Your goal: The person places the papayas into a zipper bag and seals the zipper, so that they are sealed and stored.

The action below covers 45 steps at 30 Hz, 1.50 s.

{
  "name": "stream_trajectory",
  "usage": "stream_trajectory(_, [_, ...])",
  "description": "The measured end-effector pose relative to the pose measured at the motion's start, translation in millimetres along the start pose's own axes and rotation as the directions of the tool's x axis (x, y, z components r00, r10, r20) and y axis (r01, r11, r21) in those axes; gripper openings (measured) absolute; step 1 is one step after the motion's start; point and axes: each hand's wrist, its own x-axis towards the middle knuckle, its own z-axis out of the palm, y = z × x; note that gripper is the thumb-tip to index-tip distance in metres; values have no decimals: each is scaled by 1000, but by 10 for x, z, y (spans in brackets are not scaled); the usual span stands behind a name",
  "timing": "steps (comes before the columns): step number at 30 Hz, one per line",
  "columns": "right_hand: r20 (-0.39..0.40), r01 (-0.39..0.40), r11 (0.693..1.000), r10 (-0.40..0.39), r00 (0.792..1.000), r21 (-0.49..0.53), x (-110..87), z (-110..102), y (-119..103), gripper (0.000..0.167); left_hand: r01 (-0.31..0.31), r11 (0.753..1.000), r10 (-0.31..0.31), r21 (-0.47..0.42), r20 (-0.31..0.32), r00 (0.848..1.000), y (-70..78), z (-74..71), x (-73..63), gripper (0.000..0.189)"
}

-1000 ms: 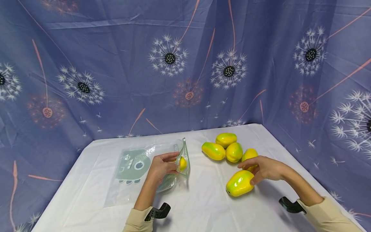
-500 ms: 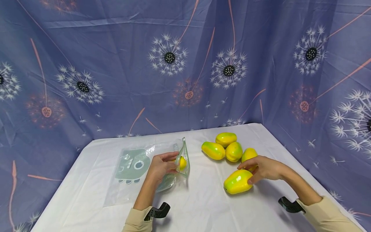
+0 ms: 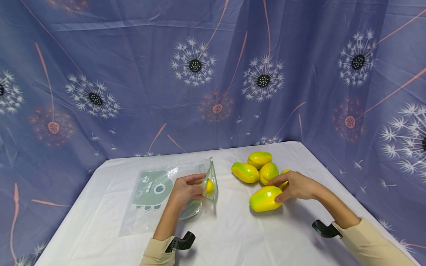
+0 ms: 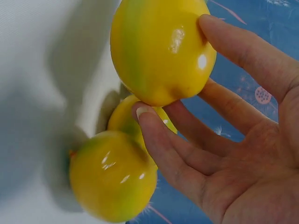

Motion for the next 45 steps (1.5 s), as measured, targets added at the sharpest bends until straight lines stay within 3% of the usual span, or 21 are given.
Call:
stream_trajectory(9, [-42,-31,999,30,999,-13,176,-2,-189,58,-14,1000,13,9,16,1000,0,-8,15,51])
stream_trajectory(15, [-106,0,1000,-2,994,-22,293,41,-261,54,-16,1000,16,-2,25,1000,2,-6,20,51])
stream_trajectory(29, [-256,-1,998,-16,967,-66,685,276,-463,58,-10,1000,10,14,-6,1000,27,-19,8,53])
stream_trajectory(37, [-262,23,1000,-21,965,7,847,409,-569,59,-15,1000,16,17,-4,1000,24,-27,3,54])
stream_trajectory(45, [-289,5,1000,-6,957,-1,984,453,-637,59,-15,1000,15,11,2,1000,10,-40,5,55])
